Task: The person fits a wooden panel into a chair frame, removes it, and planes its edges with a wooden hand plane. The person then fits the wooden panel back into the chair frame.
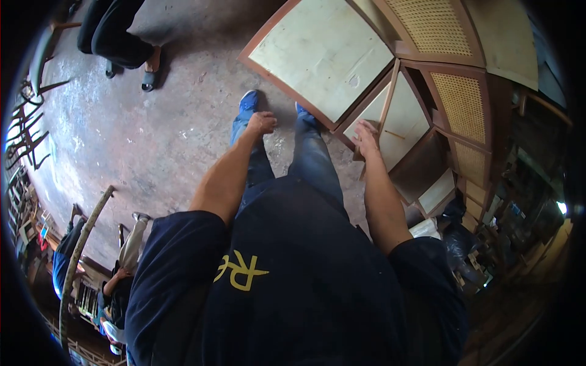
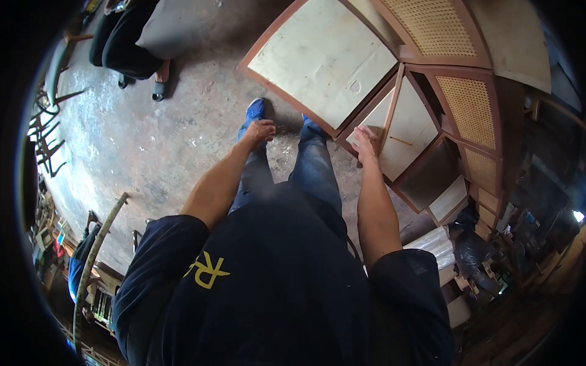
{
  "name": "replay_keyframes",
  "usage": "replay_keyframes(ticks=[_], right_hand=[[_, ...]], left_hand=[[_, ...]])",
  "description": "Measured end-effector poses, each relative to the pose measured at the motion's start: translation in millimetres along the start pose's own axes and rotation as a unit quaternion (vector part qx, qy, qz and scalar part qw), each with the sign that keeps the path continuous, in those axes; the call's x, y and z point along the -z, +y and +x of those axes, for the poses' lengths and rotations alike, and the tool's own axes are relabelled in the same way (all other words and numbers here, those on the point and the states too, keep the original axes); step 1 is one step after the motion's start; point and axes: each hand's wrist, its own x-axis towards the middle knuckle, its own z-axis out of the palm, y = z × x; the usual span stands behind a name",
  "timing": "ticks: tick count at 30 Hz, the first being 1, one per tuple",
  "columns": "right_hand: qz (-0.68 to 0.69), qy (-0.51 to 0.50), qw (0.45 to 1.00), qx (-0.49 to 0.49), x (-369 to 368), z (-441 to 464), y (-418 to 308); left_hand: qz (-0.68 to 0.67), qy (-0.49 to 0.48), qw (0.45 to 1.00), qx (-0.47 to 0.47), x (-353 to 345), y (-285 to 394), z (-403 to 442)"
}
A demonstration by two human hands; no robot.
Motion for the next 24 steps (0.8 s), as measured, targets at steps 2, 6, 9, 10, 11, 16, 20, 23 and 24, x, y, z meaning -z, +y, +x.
replay_keyframes(ticks=[2,6,9,10,11,16,20,23,24], right_hand=[[-0.022,0.017,0.999,0.027,20.7,4.2,-6.6],[-0.113,0.102,0.969,0.197,79.9,57.6,-37.4],[-0.101,0.178,0.885,0.417,130.3,60.0,-116.1],[-0.174,0.213,0.835,0.477,148.3,46.3,-156.1],[-0.167,0.252,0.801,0.516,155.4,18.7,-196.0],[-0.191,0.360,0.654,0.637,210.3,-42.6,-320.8],[-0.225,0.336,0.672,0.620,242.8,-11.9,-357.9],[-0.260,0.289,0.734,0.556,255.5,13.7,-371.1],[-0.269,0.270,0.754,0.535,258.3,27.2,-372.6]], left_hand=[[0.055,0.083,0.994,0.034,-18.6,-5.3,14.1],[0.106,0.046,0.992,-0.046,-20.4,-24.5,21.8],[0.212,0.111,0.969,-0.056,-44.5,-31.6,17.4],[0.234,0.114,0.964,-0.056,-51.8,-33.8,15.9],[0.256,0.117,0.958,-0.055,-56.0,-36.8,16.6],[0.318,0.107,0.937,-0.098,-87.4,-50.7,10.6],[0.196,0.165,0.967,-0.007,-136.5,-28.3,-9.6],[0.385,0.142,0.906,-0.104,-110.5,-45.9,13.7],[0.414,0.137,0.890,-0.135,-107.2,-42.3,17.6]])
